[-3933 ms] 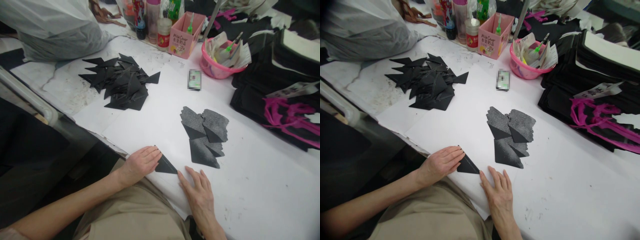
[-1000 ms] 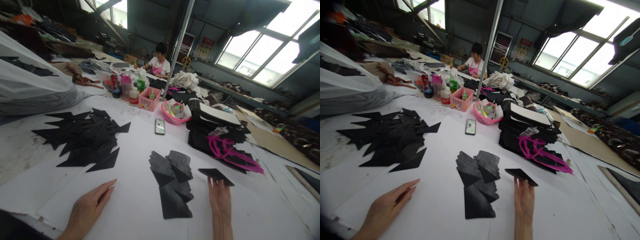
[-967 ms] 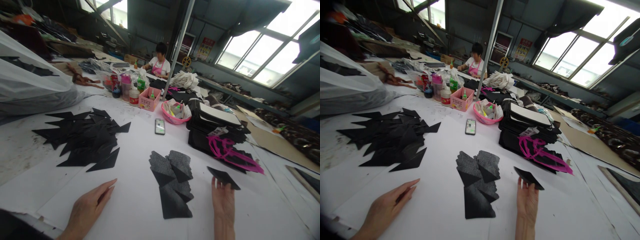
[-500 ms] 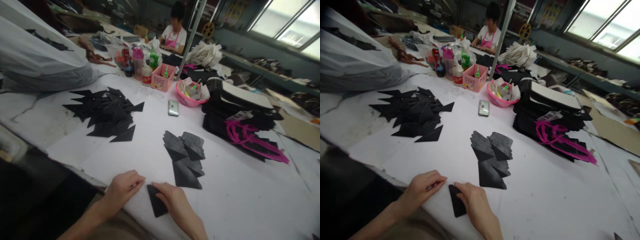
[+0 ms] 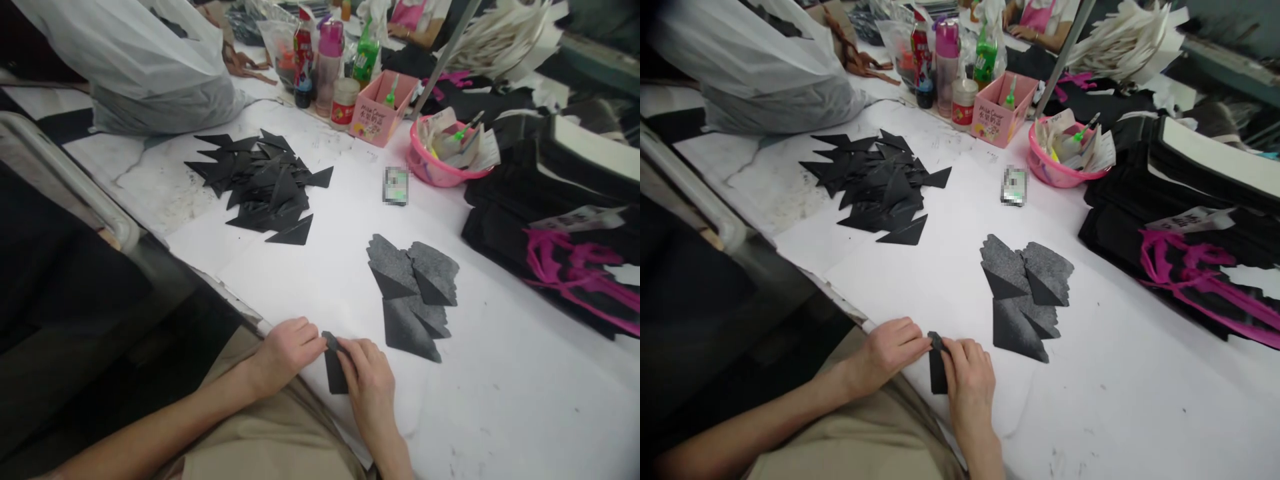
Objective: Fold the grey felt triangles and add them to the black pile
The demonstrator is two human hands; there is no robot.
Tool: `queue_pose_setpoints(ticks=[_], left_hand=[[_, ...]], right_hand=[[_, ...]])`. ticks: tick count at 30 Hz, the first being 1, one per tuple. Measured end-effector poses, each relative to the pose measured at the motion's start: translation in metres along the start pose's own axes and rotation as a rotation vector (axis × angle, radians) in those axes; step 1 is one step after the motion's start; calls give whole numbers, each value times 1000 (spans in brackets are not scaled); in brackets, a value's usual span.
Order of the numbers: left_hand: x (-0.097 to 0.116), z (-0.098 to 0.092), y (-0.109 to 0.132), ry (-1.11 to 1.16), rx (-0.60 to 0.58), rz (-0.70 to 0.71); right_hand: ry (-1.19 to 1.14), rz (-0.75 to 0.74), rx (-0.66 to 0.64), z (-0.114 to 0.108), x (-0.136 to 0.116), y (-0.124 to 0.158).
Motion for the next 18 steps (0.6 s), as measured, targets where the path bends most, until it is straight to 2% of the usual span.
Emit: queue_pose_setpoints(ticks=[9, 15, 18], left_hand=[[-1, -3, -2, 29, 68, -21], [3, -8, 1, -10, 113, 58], [4, -8, 5, -9, 140, 90]], right_hand=[[29, 22, 97, 2, -3, 0], [22, -81, 262, -5, -13, 1], [58, -107, 279, -5, -17, 2]])
Point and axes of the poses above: each hand's wrist, its own y-axis away from the middle knuckle, its own z-axis out of the palm, x = y × z, the point moved 8 cm from there along -y, towards the middle knuckle, and after that the axes turned 10 degrees about -z, right-handed, at the moved point
